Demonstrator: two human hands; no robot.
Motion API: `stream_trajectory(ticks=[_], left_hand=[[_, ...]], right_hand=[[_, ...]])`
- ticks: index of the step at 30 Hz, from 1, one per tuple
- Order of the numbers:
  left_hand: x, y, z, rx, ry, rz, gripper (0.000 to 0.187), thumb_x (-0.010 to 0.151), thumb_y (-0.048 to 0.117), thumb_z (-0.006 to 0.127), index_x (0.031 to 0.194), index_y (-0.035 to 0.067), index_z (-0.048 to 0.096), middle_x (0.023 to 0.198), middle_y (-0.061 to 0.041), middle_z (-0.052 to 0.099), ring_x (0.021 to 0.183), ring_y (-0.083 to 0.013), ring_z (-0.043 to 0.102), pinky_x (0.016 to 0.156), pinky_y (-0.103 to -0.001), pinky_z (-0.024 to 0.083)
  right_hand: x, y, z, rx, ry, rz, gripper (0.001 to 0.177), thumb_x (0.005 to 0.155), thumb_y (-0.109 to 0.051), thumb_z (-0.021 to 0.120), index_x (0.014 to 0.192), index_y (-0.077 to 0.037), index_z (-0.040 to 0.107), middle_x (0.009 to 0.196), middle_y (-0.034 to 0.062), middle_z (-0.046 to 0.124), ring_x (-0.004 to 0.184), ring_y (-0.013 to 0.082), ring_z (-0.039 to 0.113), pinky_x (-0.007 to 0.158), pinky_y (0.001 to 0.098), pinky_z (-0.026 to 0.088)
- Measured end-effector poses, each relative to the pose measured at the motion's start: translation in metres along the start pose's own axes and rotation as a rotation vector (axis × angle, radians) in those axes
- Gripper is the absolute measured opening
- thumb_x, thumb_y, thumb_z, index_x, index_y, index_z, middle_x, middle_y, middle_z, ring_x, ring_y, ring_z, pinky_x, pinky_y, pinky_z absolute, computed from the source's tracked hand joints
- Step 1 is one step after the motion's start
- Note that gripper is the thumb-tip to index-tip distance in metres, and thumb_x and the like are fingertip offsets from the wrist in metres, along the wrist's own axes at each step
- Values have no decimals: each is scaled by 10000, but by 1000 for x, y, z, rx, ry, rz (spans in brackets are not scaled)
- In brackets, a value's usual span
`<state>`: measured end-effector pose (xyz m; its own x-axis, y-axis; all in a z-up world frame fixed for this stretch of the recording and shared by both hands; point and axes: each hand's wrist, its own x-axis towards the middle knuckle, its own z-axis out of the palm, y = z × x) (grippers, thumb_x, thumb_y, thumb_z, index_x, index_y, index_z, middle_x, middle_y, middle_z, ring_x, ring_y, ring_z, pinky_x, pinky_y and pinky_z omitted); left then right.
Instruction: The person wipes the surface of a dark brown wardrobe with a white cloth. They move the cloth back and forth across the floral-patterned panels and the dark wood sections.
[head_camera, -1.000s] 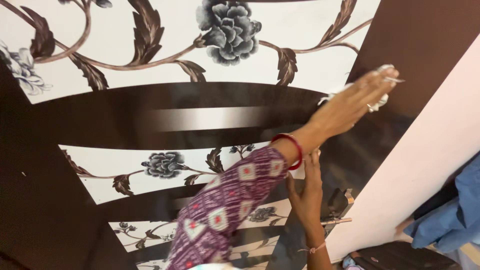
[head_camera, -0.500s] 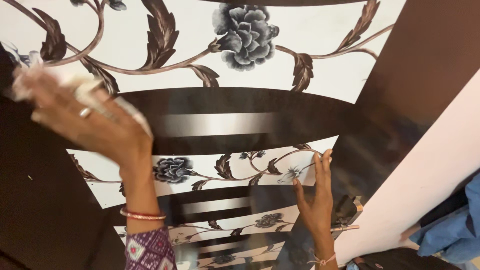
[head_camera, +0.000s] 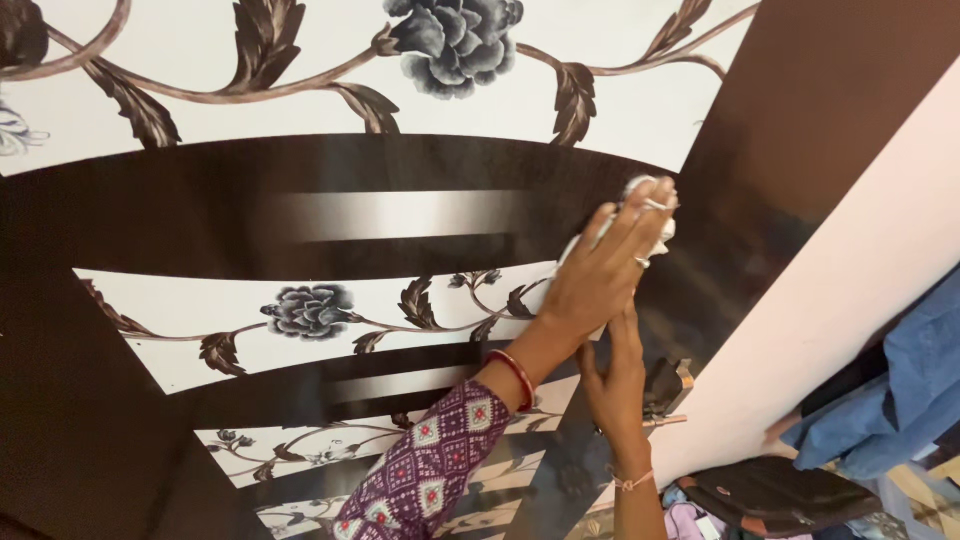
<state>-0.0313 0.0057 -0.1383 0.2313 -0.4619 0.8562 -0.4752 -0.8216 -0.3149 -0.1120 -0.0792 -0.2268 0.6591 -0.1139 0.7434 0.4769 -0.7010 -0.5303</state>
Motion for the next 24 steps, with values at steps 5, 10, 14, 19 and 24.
stream_trajectory(ticks=[5, 10, 14, 19, 24], left_hand=[[-14, -26, 2, 55, 88, 70, 593, 986, 227, 626, 1534, 75, 459, 1661, -41, 409, 1565, -232, 315, 1240, -487, 346], [-83, -124, -52, 71, 173, -464, 521, 1010, 314, 614, 1481, 187, 429, 1674, -57, 356, 1595, -249, 267, 1232, -537, 278], [-161, -215, -123, 170, 412, -1040, 582, 1157, 469, 373, 1655, 219, 205, 1745, 13, 177, 1660, -183, 153, 1363, -509, 0], [-200, -208, -128, 67, 663, -1133, 617, 1242, 484, 258, 1665, 94, 36, 1765, -80, 82, 1651, -218, 132, 1374, -524, 10], [-182, -121, -57, -265, 687, -913, 636, 1198, 416, 312, 1659, 14, 141, 1737, -215, 121, 1669, -338, 56, 1402, -514, 119]], right_hand=[[-4, -6, -2, -96, 33, -132, 748, 888, -37, 690, 1560, -33, 362, 1675, 212, 264, 1558, 393, 255, 1215, 448, 280], [-2, -24, -3, -53, 44, -102, 724, 919, -63, 684, 1566, -26, 360, 1698, 201, 233, 1568, 382, 253, 1230, 445, 287], [-2, -33, 0, -64, 33, -70, 747, 941, -145, 692, 1580, -10, 330, 1712, 198, 194, 1569, 385, 247, 1225, 446, 297], [1, -43, 6, -87, 8, -31, 867, 914, -256, 725, 1598, 5, 259, 1709, 233, 127, 1560, 389, 244, 1181, 439, 349], [2, -49, 8, -44, -8, -45, 949, 876, -266, 755, 1600, 8, 207, 1697, 266, 67, 1551, 411, 219, 1150, 443, 361]])
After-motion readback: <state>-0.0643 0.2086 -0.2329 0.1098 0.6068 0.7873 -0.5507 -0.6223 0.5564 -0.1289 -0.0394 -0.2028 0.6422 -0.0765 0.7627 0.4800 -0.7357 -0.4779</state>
